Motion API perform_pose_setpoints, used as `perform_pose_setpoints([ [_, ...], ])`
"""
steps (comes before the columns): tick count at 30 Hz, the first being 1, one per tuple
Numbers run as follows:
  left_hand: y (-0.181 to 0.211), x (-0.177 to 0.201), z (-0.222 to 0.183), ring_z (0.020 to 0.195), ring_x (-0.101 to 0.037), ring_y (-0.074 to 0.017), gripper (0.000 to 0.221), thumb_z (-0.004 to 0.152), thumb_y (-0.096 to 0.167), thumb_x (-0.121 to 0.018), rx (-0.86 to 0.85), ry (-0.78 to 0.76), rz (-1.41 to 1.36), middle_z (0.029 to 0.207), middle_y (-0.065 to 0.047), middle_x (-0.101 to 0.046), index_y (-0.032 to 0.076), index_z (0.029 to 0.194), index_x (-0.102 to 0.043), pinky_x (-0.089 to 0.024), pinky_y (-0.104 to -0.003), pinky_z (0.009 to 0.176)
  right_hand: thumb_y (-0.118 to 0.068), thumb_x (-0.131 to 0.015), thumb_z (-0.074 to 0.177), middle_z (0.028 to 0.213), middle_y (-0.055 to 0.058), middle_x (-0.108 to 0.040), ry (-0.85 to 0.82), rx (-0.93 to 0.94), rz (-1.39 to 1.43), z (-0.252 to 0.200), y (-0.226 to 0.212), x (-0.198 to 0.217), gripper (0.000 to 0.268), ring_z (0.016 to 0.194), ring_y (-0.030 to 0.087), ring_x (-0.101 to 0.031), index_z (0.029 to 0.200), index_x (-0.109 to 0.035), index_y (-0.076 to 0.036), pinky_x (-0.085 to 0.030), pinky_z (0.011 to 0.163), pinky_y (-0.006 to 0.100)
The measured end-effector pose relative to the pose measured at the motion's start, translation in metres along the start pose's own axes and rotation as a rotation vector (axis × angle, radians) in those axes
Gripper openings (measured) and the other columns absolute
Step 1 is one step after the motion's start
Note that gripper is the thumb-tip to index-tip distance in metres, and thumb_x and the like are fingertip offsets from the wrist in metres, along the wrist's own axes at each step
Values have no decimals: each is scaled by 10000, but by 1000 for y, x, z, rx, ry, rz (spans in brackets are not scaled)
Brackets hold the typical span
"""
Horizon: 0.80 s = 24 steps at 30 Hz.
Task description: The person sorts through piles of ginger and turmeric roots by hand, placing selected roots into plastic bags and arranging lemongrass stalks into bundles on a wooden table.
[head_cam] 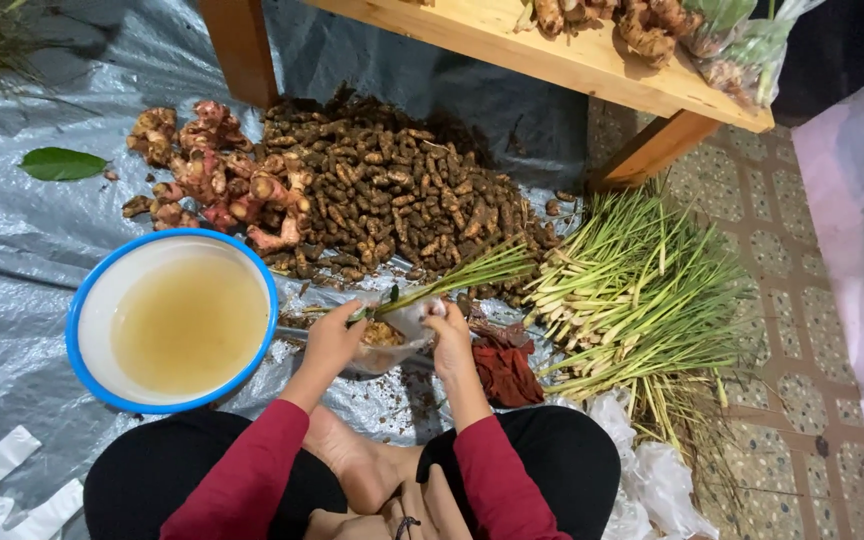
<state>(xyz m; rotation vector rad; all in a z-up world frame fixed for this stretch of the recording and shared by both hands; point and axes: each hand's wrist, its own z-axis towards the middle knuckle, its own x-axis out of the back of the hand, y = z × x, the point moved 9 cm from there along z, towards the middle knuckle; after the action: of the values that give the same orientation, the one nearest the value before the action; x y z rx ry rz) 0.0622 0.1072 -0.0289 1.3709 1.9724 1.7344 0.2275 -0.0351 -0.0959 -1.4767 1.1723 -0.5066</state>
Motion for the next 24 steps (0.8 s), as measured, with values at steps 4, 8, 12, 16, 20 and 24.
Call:
perform_pose_setpoints([
  [4, 29, 19, -22, 1275, -568, -435, 446, 1006, 191, -595, 9, 16, -2, 1389, -278, -586, -11, 1403, -578, -539, -529, 991, -65, -750, 776, 903, 86, -510, 48, 3, -112, 13, 0, 12, 142, 916, 220, -498, 756, -628, 6, -436, 848, 365],
  [8, 40, 24, -32, 1383, -461, -437, 633, 948, 308, -674, 72, -32, -43, 1470, -283, -506, -2, 1471, -499, -448, -557, 1087, -174, -769, 815, 911, 63, -673, -21, -26, -502, -3, -40, -9, 234, 881, 177, -586, 978, -755, -8, -496, 804, 351],
  [12, 35, 21, -24, 1467, -299, -484, 752, 895, 294, -623, 98, -120, -60, 1632, -274, -222, 50, 1563, -379, -357, -576, 1160, -133, -793, 792, 818, 55, -681, -176, 45, -599, 5, -33, -16, 274, 776, 129, -622, 1036, -717, -36, -489, 682, 269],
  [16, 19, 22, -21, 1471, -290, -476, 791, 881, 303, -602, 135, -129, -34, 1646, -279, -164, 12, 1571, -347, -350, -572, 1151, -97, -801, 780, 875, 42, -697, -221, 37, -575, -1, -32, -32, 342, 778, 104, -608, 1091, -679, -26, -499, 731, 229],
  [20, -5, 18, -4, 1362, -430, -520, 653, 923, 252, -625, 97, -78, 56, 1524, -350, -342, -41, 1472, -427, -474, -598, 1037, -118, -780, 777, 999, 79, -717, -282, 36, -710, -15, -39, -50, 365, 924, 182, -637, 1124, -671, -88, -508, 816, 329],
  [24, -31, 7, 17, 1055, -670, -453, 409, 942, 381, -620, 1, -27, 70, 1067, -281, -700, -6, 1060, -677, -536, -514, 810, -112, -722, 827, 1104, 124, -735, -315, 113, -820, -27, -47, -63, 297, 1105, 297, -662, 1119, -670, -113, -507, 946, 416],
])
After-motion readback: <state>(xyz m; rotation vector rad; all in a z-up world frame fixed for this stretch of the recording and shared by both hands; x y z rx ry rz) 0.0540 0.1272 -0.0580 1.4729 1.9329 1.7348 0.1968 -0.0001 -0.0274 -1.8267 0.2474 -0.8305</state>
